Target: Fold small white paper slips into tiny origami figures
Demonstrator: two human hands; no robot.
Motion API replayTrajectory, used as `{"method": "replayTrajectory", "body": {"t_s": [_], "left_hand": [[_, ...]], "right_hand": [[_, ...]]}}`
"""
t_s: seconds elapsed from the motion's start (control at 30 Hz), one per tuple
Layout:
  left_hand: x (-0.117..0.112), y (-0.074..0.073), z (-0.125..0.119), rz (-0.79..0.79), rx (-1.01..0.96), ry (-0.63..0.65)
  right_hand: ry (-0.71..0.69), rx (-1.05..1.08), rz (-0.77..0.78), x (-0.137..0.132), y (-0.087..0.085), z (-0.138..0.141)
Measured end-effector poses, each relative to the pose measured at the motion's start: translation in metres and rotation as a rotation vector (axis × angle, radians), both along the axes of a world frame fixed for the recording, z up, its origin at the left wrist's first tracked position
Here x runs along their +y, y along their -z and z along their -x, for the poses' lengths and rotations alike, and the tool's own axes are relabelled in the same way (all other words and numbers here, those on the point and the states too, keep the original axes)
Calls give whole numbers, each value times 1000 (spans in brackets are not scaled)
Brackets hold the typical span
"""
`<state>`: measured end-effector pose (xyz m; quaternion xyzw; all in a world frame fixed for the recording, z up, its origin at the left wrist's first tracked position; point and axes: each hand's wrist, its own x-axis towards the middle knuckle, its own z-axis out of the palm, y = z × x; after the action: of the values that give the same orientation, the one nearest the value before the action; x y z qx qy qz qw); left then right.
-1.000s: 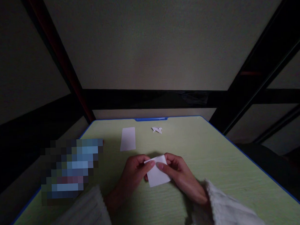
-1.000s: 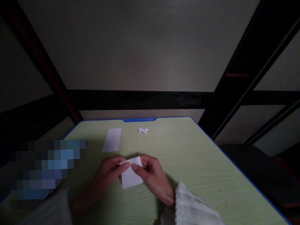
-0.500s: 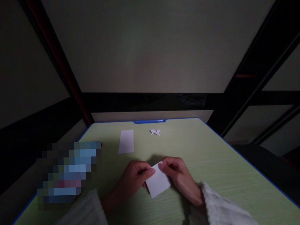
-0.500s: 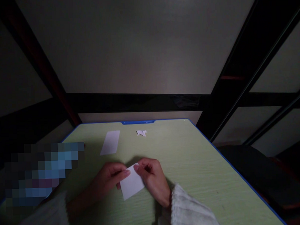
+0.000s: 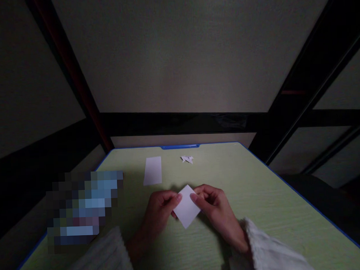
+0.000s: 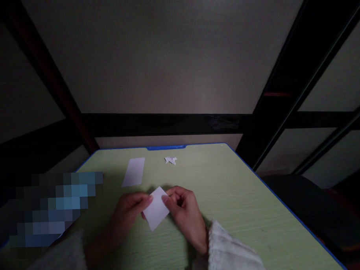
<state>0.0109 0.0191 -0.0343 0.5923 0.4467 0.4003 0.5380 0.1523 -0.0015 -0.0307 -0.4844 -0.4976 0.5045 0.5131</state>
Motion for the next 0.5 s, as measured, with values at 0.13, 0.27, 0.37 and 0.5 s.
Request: {"method": "replayTrajectory", "body": {"t_s": [0.13, 0.27, 0.37, 0.5], "left_hand": [[0, -6, 0, 74, -56, -45], [-2, -4, -2, 150, -32, 40], [-3, 1, -3, 125, 14, 86], [-3, 3, -4, 46, 28, 184]], "right_hand": [[11, 26, -8, 2, -1, -5], [-120, -43, 7, 0, -1, -6], [-241, -92, 16, -5, 0, -4], [-265, -51, 17, -9, 1, -2]]}}
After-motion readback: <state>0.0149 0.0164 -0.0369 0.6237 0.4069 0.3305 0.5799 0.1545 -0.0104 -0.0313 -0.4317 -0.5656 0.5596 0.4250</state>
